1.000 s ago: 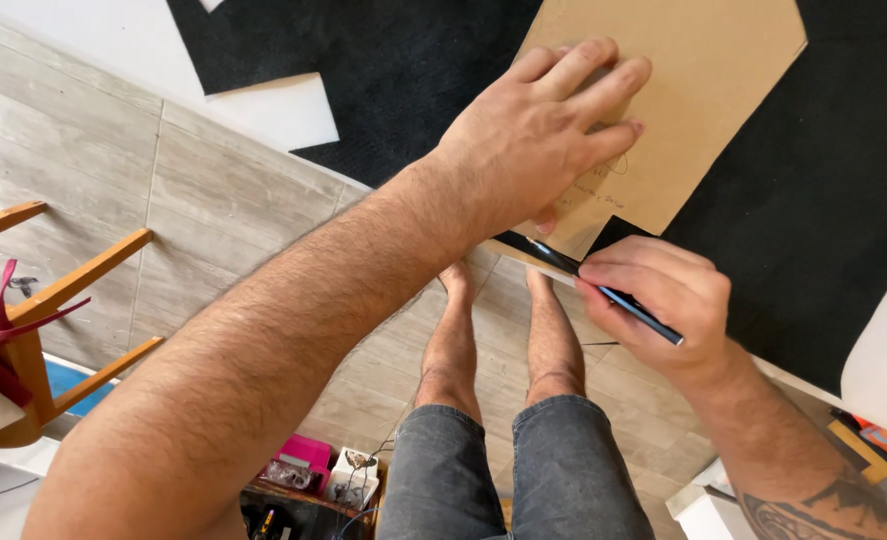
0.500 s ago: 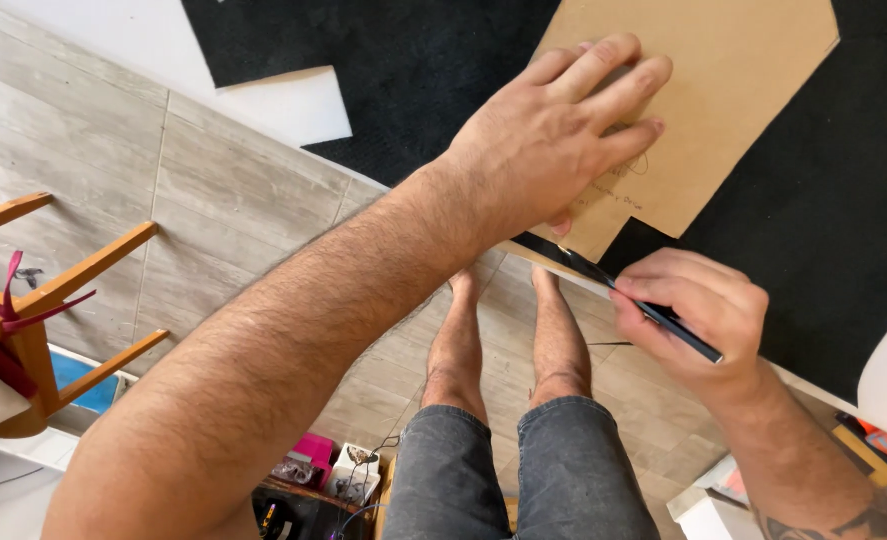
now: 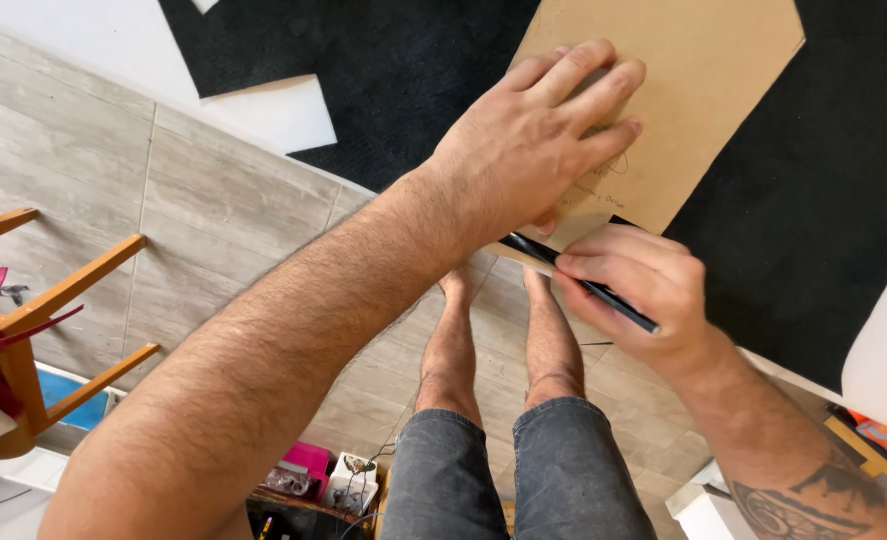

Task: Trace a paper pattern onto a piece of leather using a pen.

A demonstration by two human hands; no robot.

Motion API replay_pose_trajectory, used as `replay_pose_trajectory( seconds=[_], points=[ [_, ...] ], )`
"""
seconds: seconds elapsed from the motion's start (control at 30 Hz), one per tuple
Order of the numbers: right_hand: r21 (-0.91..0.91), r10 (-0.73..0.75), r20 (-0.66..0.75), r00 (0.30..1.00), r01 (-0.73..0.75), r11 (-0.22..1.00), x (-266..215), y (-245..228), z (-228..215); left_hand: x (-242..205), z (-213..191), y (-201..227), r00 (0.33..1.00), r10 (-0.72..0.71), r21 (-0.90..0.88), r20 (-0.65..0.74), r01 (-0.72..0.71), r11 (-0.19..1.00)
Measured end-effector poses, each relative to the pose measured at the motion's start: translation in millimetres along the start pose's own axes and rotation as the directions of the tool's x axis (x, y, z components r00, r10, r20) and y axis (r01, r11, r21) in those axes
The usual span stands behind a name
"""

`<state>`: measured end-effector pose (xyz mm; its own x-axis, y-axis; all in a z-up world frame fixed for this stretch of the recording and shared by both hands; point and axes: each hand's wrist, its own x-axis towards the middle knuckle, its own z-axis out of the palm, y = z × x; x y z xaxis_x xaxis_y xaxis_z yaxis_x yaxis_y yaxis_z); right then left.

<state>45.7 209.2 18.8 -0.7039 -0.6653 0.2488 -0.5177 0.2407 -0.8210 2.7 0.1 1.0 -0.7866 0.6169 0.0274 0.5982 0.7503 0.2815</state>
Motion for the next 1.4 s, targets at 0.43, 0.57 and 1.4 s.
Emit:
replay_pose_trajectory(
  seconds=[0.43, 0.57, 1.4],
  points=[
    [0.365, 0.394, -0.209, 0.895, -0.302, 0.881, -59, 2, -39, -6, -1, 3, 1.000, 0.025, -0.035, -0.015, -0.026, 0.999],
    [0.045, 0.350, -0.208, 0.914, -0.348, 0.936, -70, 7, -32, -20, 10, 3, 0.992, 0.098, -0.097, -0.086, -0.106, 0.990],
    [-0.035, 0.094, -0.121, 0.988, -0.098, 0.995, -42, 10, -18, -19, 12, 37, 0.988, -0.107, -0.313, -0.110, 0.067, 0.947]
  ],
)
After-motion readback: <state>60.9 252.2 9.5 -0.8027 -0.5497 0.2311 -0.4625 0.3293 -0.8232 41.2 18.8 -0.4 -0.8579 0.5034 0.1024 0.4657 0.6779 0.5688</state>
